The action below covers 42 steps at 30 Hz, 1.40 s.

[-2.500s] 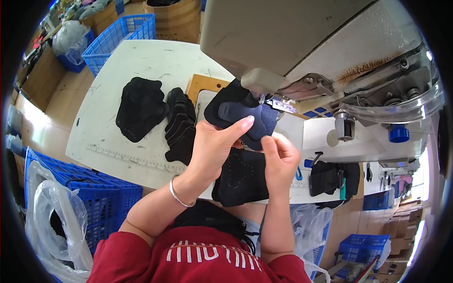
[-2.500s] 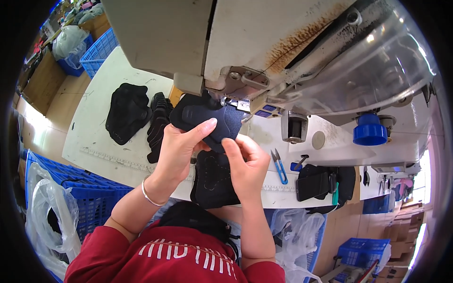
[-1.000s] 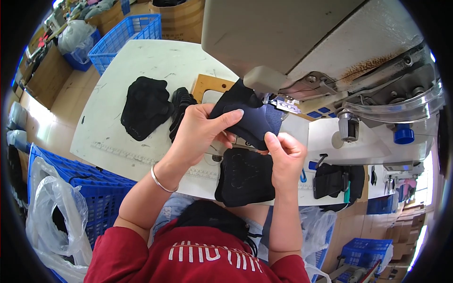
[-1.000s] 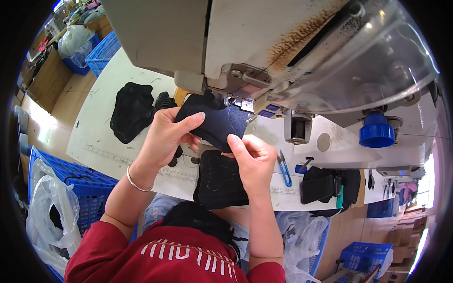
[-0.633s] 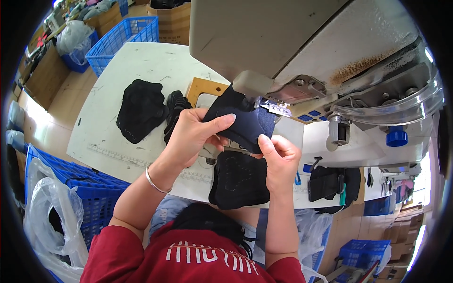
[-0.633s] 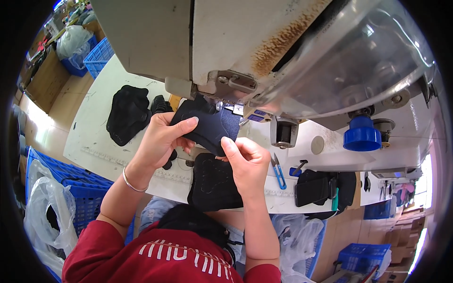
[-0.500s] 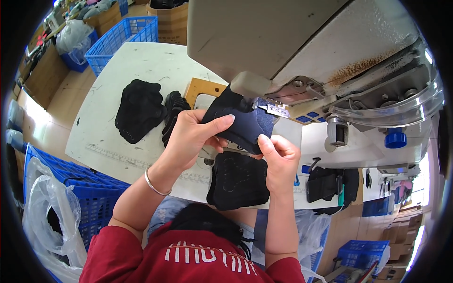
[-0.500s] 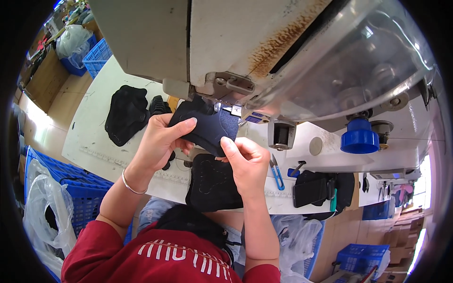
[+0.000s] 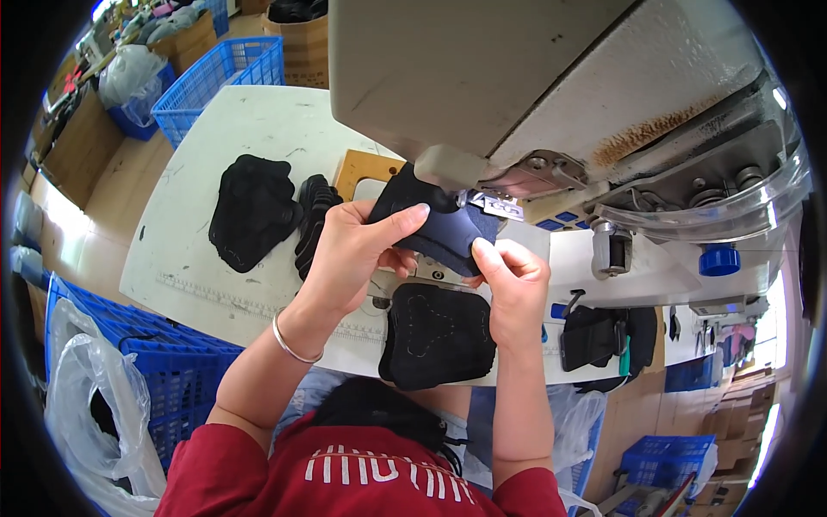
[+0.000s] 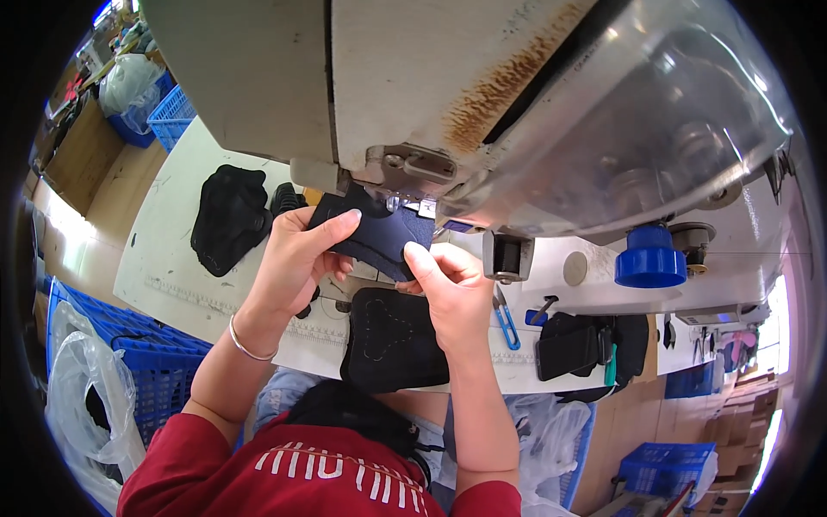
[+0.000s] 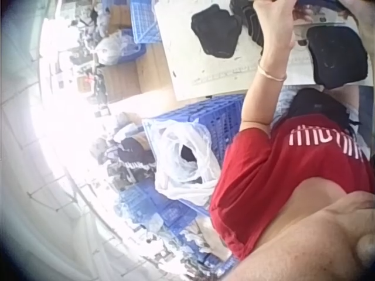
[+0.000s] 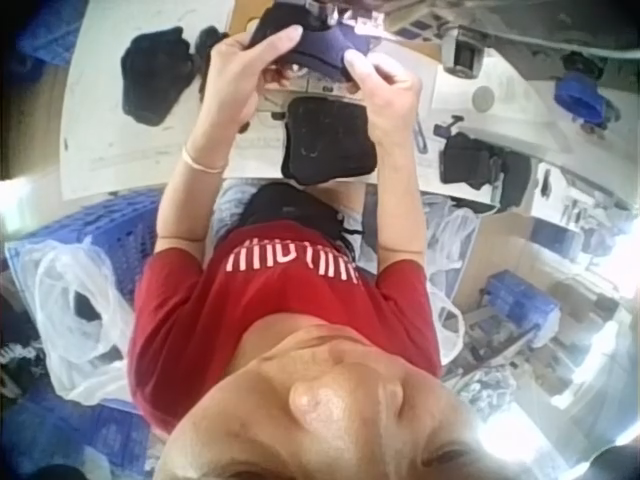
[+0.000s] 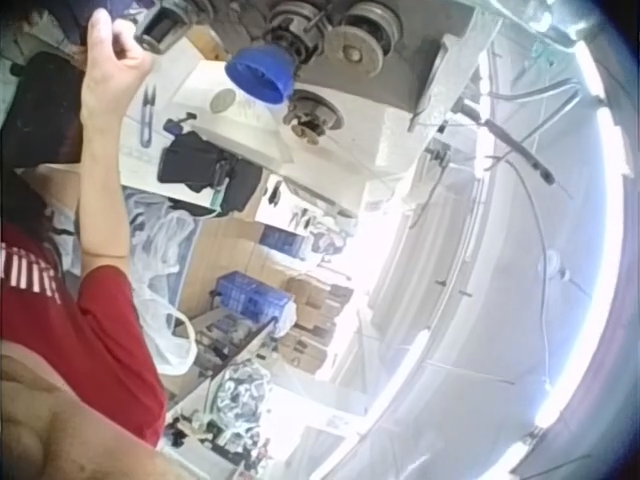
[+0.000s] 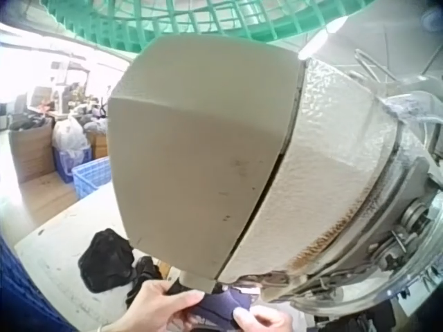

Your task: Stitching black shoe components using a sewing machine.

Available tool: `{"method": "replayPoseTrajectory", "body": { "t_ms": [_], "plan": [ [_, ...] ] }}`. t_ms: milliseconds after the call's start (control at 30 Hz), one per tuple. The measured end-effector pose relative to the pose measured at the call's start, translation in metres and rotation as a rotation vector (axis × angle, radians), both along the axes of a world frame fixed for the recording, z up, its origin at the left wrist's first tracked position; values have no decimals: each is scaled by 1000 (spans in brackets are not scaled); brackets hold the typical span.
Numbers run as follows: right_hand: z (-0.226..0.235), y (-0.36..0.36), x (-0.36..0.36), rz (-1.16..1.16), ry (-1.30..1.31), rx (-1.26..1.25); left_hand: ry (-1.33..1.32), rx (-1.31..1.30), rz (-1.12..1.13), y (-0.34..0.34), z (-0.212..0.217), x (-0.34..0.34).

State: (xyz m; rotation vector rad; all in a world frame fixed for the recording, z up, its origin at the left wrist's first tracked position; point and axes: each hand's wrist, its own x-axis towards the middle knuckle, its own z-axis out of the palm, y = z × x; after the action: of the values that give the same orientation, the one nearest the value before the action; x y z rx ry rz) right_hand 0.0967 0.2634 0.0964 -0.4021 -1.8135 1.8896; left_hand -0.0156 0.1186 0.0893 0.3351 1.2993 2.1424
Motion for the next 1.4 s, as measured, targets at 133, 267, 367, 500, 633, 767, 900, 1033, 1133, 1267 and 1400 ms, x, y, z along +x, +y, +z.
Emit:
{"method": "replayPoseTrajectory", "body": {
  "t_ms": [133, 267, 367, 500, 633, 767, 900, 1033, 1133, 1267, 1400],
  "plan": [
    [-2, -5, -3, -26, 43, -4, -93, 50, 57, 5, -3, 3],
    [-6, -14, -7, -117, 66, 32, -21, -47, 50, 7, -7, 29],
    [-5, -19, -9, -146, 86, 46, 103, -113, 45, 13, 1, 30],
    [-4, -28, -14, -175, 100, 32, 101, -80, 40, 12, 6, 21],
    [-6, -32, -16, -198, 96, 57, 153, -144, 15, 10, 7, 12],
    [-6, -37, -19, -213, 115, 41, 187, -179, -12, 9, 11, 2],
    [-10, -38, -17, -202, 74, 107, 245, -160, -89, 9, 10, -11],
    [-17, -44, -7, -193, 11, 180, 330, -173, -121, 10, 14, -20],
    [-28, -62, 5, -152, -23, 106, 324, -168, -144, 9, 17, -28],
    [-50, -75, 22, -41, 46, 440, 325, -134, -187, 11, 20, -37],
    [-65, -87, 35, -7, 79, 557, 295, -108, -195, 12, 22, -39]
  ]
}}
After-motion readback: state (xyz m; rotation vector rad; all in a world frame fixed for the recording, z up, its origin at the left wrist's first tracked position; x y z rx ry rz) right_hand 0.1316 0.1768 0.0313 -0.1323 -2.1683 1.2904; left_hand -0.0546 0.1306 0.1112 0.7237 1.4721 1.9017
